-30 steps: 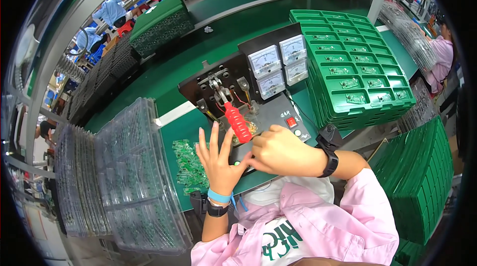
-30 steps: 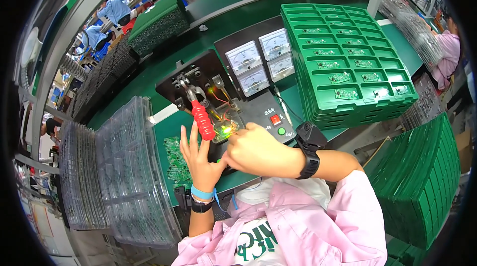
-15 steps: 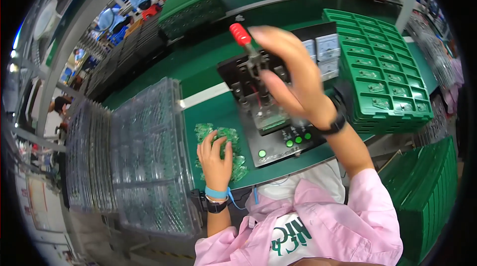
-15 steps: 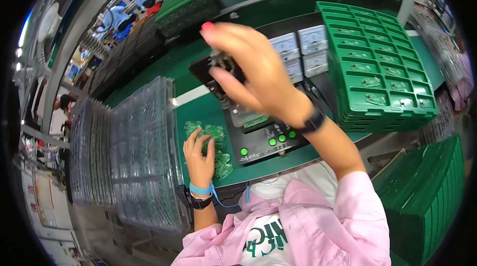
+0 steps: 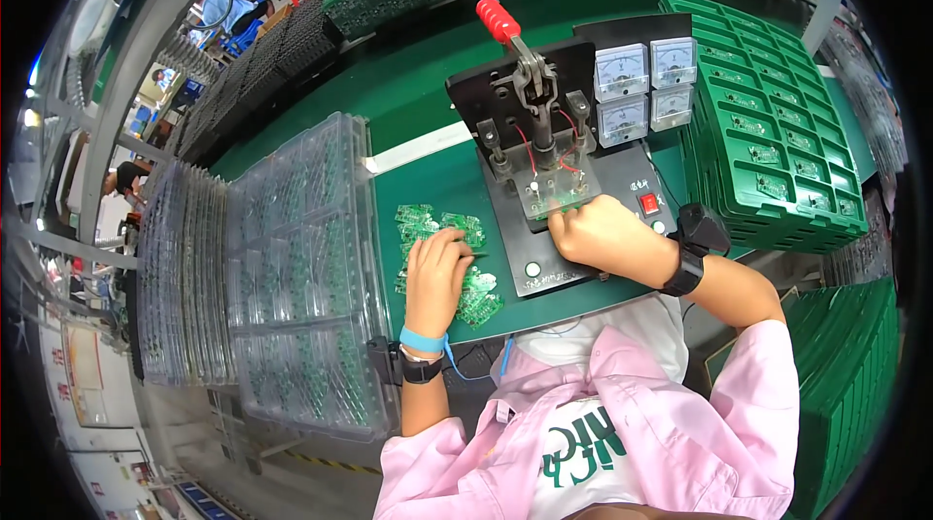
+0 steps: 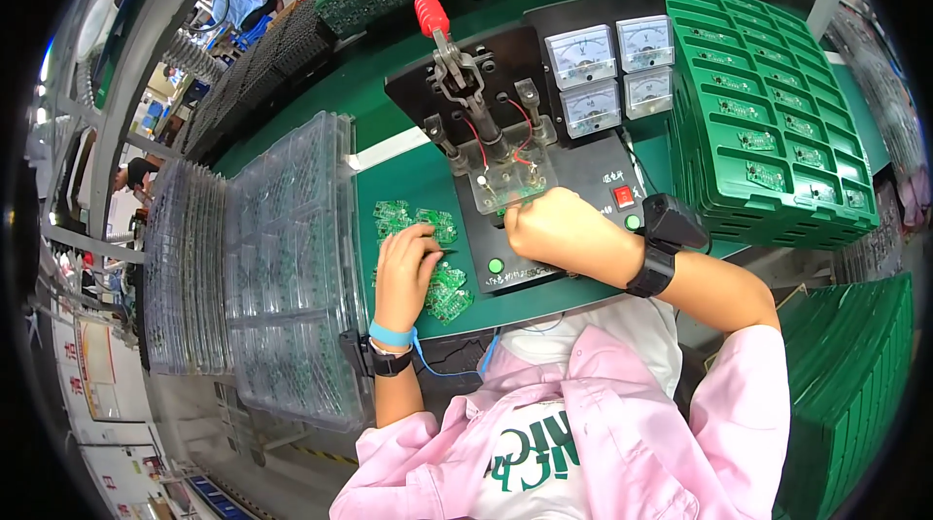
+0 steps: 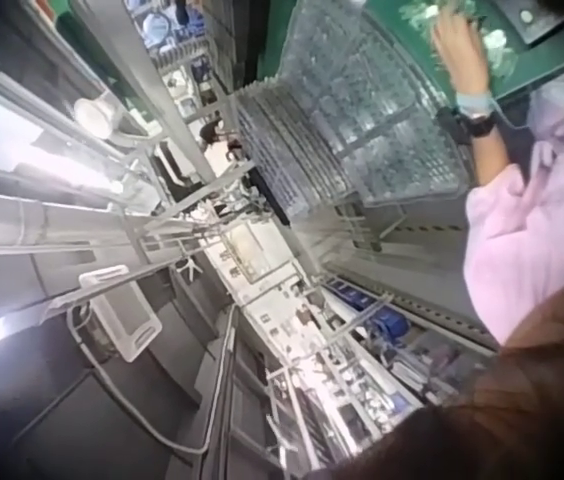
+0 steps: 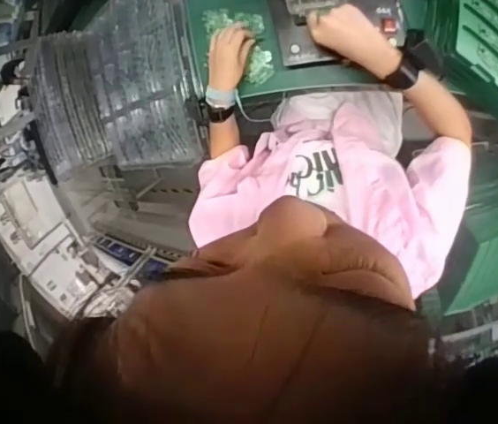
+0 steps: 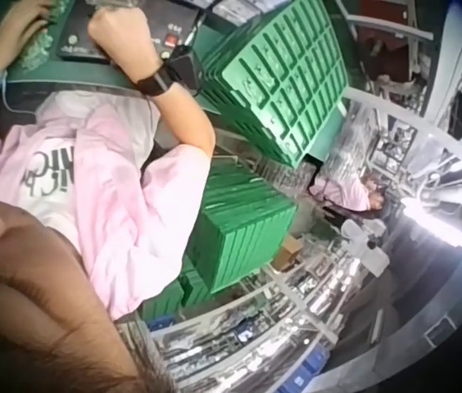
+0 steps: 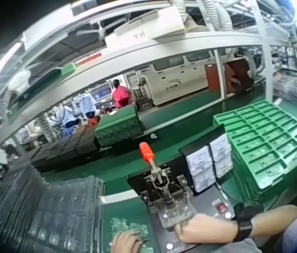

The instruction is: The person picks up a circuit board, places it into a testing fixture, and presses a lever. After pressing buttons on the machine, the person removes the circuit board and places it into a green tray, repeating this process before stacking the tray onto others.

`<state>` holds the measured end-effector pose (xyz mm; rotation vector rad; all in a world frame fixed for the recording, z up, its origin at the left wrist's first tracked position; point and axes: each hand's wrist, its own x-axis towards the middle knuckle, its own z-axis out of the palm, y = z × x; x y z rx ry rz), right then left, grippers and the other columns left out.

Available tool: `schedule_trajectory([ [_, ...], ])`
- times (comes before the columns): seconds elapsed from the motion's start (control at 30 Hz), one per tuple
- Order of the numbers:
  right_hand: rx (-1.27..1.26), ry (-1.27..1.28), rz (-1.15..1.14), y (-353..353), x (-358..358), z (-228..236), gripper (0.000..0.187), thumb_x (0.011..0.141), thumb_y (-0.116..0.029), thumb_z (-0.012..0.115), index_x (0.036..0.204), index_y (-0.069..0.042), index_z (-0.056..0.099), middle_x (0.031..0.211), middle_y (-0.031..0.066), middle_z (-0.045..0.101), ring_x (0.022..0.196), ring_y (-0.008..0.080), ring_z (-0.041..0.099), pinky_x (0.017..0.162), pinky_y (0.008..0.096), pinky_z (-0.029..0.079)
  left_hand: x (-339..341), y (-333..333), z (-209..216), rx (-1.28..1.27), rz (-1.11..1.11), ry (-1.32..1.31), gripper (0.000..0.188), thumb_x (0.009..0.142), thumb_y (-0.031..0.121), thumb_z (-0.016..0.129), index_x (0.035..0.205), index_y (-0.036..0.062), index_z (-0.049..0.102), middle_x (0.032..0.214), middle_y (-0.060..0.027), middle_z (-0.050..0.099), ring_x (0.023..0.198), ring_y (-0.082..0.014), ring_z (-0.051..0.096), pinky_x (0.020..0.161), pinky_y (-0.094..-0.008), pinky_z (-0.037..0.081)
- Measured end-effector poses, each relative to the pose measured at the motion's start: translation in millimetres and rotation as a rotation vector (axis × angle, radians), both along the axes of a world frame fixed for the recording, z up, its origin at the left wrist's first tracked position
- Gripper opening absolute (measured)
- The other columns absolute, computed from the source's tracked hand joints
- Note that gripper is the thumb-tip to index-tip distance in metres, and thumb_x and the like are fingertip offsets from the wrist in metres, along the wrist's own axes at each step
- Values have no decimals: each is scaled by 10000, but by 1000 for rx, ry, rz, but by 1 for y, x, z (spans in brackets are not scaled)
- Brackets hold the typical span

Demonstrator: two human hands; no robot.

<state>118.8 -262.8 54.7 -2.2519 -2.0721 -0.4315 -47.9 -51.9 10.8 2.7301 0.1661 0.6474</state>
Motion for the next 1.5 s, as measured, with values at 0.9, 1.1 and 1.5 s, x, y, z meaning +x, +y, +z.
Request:
schedule_trajectory([
  [0.9, 601, 396, -314, -134, 97, 123, 114, 715, 25, 605, 814, -26, 575, 818, 91, 516, 749, 202, 541, 584, 324, 453, 64, -99, 18, 6, -202, -57, 306, 865, 95, 615, 1139, -42, 620, 1186, -177, 619, 1189, -324, 556, 976, -394, 455],
  [1.1, 564, -125, -716, -145, 306, 91, 56, 796, -54, 562, 838, -34, 593, 946, 139, 598, 818, 316, 616, 718, 404, 515, 60, -113, 34, 34, -173, 16, 369, 852, 124, 655, 1176, -43, 601, 1194, -183, 612, 1184, -339, 553, 980, -399, 448],
  [1.5, 753, -118, -480, -144, 338, 79, 394, 852, 29, 477, 1231, -30, 566, 1166, 188, 608, 1074, 366, 577, 948, 389, 461, 119, -71, 142, 22, -23, -447, 592, 810, 241, 687, 1311, -24, 516, 1446, -225, 427, 1272, -328, 496, 1102, -474, 301],
])
